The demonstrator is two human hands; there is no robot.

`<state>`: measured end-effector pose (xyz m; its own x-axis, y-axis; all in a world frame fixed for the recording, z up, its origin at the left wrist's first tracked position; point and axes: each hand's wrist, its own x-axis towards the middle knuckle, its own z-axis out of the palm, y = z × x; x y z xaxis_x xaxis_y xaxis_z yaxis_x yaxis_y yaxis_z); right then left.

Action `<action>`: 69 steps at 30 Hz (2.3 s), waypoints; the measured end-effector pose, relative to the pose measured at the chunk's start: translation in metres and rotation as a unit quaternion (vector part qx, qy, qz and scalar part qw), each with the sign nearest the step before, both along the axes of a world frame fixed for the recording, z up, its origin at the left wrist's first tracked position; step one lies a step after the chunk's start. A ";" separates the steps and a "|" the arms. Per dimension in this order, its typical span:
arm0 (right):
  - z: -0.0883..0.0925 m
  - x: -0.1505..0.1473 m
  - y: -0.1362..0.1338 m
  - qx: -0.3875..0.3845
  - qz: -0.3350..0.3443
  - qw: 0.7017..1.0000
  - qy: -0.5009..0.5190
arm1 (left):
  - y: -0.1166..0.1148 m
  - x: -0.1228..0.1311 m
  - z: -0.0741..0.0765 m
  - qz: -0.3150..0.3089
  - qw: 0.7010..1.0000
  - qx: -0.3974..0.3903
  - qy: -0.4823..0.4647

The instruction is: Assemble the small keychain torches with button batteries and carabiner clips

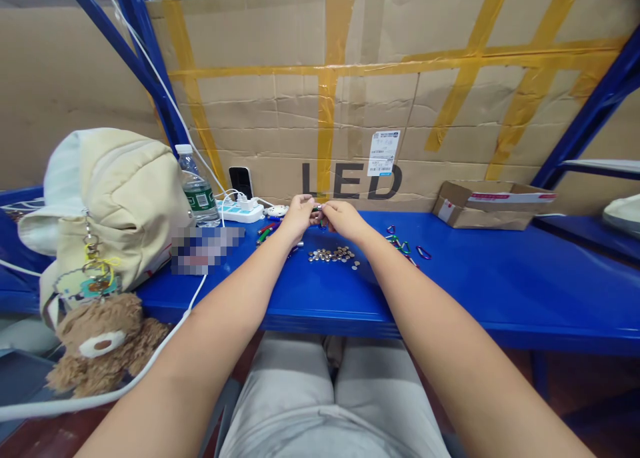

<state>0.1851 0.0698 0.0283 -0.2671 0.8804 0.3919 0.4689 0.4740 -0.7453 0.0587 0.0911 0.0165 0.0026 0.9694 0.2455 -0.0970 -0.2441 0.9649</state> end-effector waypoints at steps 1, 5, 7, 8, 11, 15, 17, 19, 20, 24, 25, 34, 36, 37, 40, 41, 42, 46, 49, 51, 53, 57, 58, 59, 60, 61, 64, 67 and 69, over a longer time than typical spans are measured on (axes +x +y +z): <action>0.000 0.000 0.000 0.011 -0.008 1.000 0.003 | 0.001 0.000 0.000 0.010 1.000 0.013 0.009; 0.000 0.003 0.001 0.027 -0.034 0.999 -0.012 | 0.001 -0.004 0.001 0.057 0.996 0.066 0.014; 0.000 0.006 0.002 0.037 -0.047 0.998 -0.026 | -0.001 -0.005 0.002 0.059 0.997 0.055 -0.019; 0.000 0.007 0.003 0.045 -0.053 0.997 -0.030 | -0.002 -0.006 0.002 0.048 0.997 0.043 -0.036; 0.001 0.009 0.005 0.060 -0.070 0.995 -0.038 | -0.004 -0.006 0.002 -0.014 0.999 0.012 -0.036; 0.001 0.011 0.007 0.043 -0.082 0.994 -0.052 | -0.006 -0.008 0.003 -0.015 0.994 0.006 0.108; 0.000 0.011 0.008 0.039 -0.072 0.995 -0.056 | -0.007 -0.009 0.003 0.013 0.976 0.042 0.212; 0.000 0.012 0.008 0.046 -0.059 0.996 -0.055 | -0.007 -0.010 0.003 0.057 0.951 0.089 0.291; 0.000 0.011 0.008 0.050 -0.054 0.996 -0.055 | -0.007 -0.011 0.003 0.083 0.940 0.108 0.314; -0.002 0.011 0.008 0.057 -0.047 0.995 -0.066 | -0.004 -0.011 0.002 0.138 0.925 0.123 0.332; -0.002 0.011 0.008 0.058 -0.048 0.995 -0.070 | -0.004 -0.011 0.002 0.135 0.925 0.123 0.333; 0.003 0.012 0.004 -0.002 -0.043 0.999 -0.023 | -0.016 -0.009 0.008 0.130 0.878 0.269 0.373; 0.004 0.012 0.001 -0.056 -0.019 0.998 0.022 | -0.015 -0.010 0.008 0.129 0.860 0.309 0.385; 0.005 0.012 0.000 -0.086 -0.006 0.995 0.051 | -0.014 -0.010 0.008 0.125 0.852 0.329 0.389; 0.005 0.013 -0.003 -0.171 0.023 0.976 0.132 | -0.011 -0.012 0.008 0.106 0.827 0.386 0.394; 0.005 0.014 -0.002 -0.195 0.033 0.968 0.154 | -0.011 -0.013 0.009 0.101 0.821 0.401 0.393; 0.005 0.014 -0.002 -0.216 0.046 0.959 0.175 | -0.011 -0.014 0.009 0.098 0.818 0.410 0.391; 0.006 0.019 0.000 -0.269 0.095 0.931 0.226 | -0.012 -0.017 0.009 0.071 0.827 0.416 0.372; 0.009 0.021 0.001 -0.280 0.102 0.927 0.226 | -0.014 -0.019 0.011 0.056 0.830 0.423 0.359; 0.010 0.022 0.000 -0.283 0.097 0.928 0.222 | -0.015 -0.019 0.013 0.056 0.822 0.434 0.365; 0.012 0.024 0.000 -0.285 0.091 0.930 0.215 | -0.017 -0.019 0.014 0.056 0.810 0.443 0.380; 0.013 0.026 -0.001 -0.255 0.051 0.951 0.164 | -0.013 -0.016 0.011 0.049 0.801 0.427 0.417; 0.014 0.027 -0.002 -0.235 0.033 0.962 0.136 | -0.011 -0.014 0.009 0.039 0.800 0.416 0.430; 0.017 0.028 -0.004 -0.209 0.015 0.973 0.097 | -0.009 -0.013 0.007 0.025 0.798 0.404 0.446; 0.020 0.030 -0.006 -0.182 -0.002 0.982 0.048 | -0.008 -0.012 0.005 0.011 0.796 0.392 0.461; 0.023 0.033 -0.009 -0.156 -0.015 0.988 -0.010 | -0.007 -0.012 0.003 0.002 0.796 0.378 0.473; 0.037 0.048 -0.020 -0.105 -0.072 0.970 -0.208 | -0.006 -0.011 0.000 0.012 0.824 0.321 0.466; 0.047 0.073 -0.026 -0.130 -0.152 0.913 -0.354 | -0.007 -0.014 -0.001 0.023 0.859 0.263 0.439; 0.048 0.090 -0.026 -0.189 -0.198 0.870 -0.410 | -0.006 -0.015 -0.002 0.021 0.866 0.243 0.436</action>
<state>0.2752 0.0441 0.0763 0.0338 0.9916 -0.1247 0.9872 -0.0526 -0.1506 0.0434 0.0848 0.0143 0.3596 0.7555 0.5477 0.6352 -0.6281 0.4495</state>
